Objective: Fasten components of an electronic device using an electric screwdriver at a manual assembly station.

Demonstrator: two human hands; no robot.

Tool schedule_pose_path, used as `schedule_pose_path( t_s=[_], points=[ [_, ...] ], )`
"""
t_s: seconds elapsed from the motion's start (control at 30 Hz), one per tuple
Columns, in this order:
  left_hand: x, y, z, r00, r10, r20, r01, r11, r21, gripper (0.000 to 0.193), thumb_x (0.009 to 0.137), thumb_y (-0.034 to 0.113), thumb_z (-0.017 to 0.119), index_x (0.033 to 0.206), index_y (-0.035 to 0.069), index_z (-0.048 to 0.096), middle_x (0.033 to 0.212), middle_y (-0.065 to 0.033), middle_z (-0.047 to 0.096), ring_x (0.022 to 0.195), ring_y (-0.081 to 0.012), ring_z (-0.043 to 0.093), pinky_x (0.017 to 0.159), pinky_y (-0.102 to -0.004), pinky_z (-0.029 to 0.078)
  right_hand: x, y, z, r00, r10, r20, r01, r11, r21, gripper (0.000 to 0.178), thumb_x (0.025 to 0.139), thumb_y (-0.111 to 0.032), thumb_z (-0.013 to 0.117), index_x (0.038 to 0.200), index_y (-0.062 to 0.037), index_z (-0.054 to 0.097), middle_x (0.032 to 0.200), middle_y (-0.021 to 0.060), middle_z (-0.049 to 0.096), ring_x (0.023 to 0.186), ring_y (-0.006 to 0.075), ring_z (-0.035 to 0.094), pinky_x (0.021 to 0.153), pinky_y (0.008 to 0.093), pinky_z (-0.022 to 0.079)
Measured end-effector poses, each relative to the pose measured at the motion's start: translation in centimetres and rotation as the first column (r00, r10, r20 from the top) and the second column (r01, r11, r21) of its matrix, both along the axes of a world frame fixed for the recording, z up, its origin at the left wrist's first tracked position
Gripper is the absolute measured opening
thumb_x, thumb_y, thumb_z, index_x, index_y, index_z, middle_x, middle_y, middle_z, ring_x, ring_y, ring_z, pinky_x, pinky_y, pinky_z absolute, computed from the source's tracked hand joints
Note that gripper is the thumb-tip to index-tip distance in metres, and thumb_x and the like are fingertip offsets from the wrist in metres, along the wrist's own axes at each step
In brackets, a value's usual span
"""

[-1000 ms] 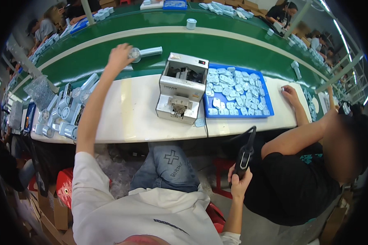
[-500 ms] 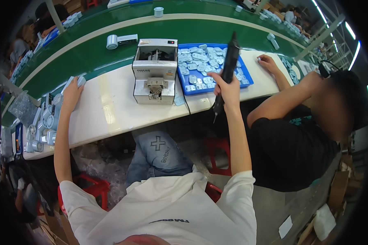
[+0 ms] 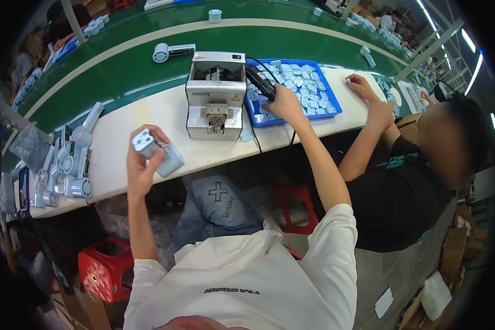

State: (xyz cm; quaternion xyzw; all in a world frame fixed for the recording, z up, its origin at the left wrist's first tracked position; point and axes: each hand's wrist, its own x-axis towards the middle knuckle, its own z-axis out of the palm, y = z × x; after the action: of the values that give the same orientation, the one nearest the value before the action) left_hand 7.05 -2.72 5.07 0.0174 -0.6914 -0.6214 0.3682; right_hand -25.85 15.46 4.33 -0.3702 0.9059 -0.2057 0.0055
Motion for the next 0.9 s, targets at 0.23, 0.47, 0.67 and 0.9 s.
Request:
schedule_pose_path(
  t_s=[0.23,0.47,0.67,0.9],
  points=[
    [-2.2,3.2,-2.7,0.923,-0.355,-0.15,0.379,0.909,0.176,0.039,0.089,0.031,0.06,0.112,0.002,0.047,0.091,-0.007,0.056,0.078,-0.0115,0.054,0.068,-0.0246,0.044,7.3,1.2,4.7,0.961,0.123,0.247,0.027,0.85,-0.527,0.024,0.072,-0.01,0.074,0.086,-0.0016,0.057,0.082,0.0108,0.066,0.063,0.013,0.057,0.057,0.0271,0.045],
    [-2.8,5.9,-1.0,0.819,-0.565,-0.106,0.569,0.773,0.279,0.051,0.085,0.042,0.065,0.11,0.002,0.048,0.087,-0.0054,0.056,0.074,-0.0104,0.055,0.065,-0.0236,0.044,16.0,2.7,4.8,0.704,0.708,0.044,-0.524,0.562,-0.64,0.033,0.064,-0.016,0.078,0.092,-0.0037,0.066,0.087,0.011,0.069,0.07,0.0189,0.066,0.062,0.0232,0.047],
    [-2.4,5.0,-1.4,0.846,-0.532,0.022,0.524,0.84,0.142,0.058,0.079,0.048,0.069,0.108,0.002,0.05,0.086,-0.0035,0.058,0.076,-0.0104,0.056,0.067,-0.0234,0.044,17.0,2.1,4.4,0.555,0.824,0.113,-0.589,0.485,-0.646,0.041,0.059,-0.019,0.079,0.094,-0.0001,0.066,0.088,0.0092,0.071,0.069,0.0207,0.069,0.062,0.023,0.049],
    [-2.1,3.2,-1.9,0.891,-0.45,0.061,0.453,0.891,-0.04,0.054,0.078,0.045,0.071,0.106,0.003,0.052,0.086,-0.0023,0.06,0.075,-0.0126,0.055,0.068,-0.025,0.043,17.0,1.0,4.8,0.535,0.836,0.118,-0.642,0.494,-0.587,0.031,0.064,-0.014,0.077,0.087,-0.0004,0.062,0.082,0.0089,0.069,0.065,0.0204,0.067,0.059,0.0255,0.049]
  ],
)
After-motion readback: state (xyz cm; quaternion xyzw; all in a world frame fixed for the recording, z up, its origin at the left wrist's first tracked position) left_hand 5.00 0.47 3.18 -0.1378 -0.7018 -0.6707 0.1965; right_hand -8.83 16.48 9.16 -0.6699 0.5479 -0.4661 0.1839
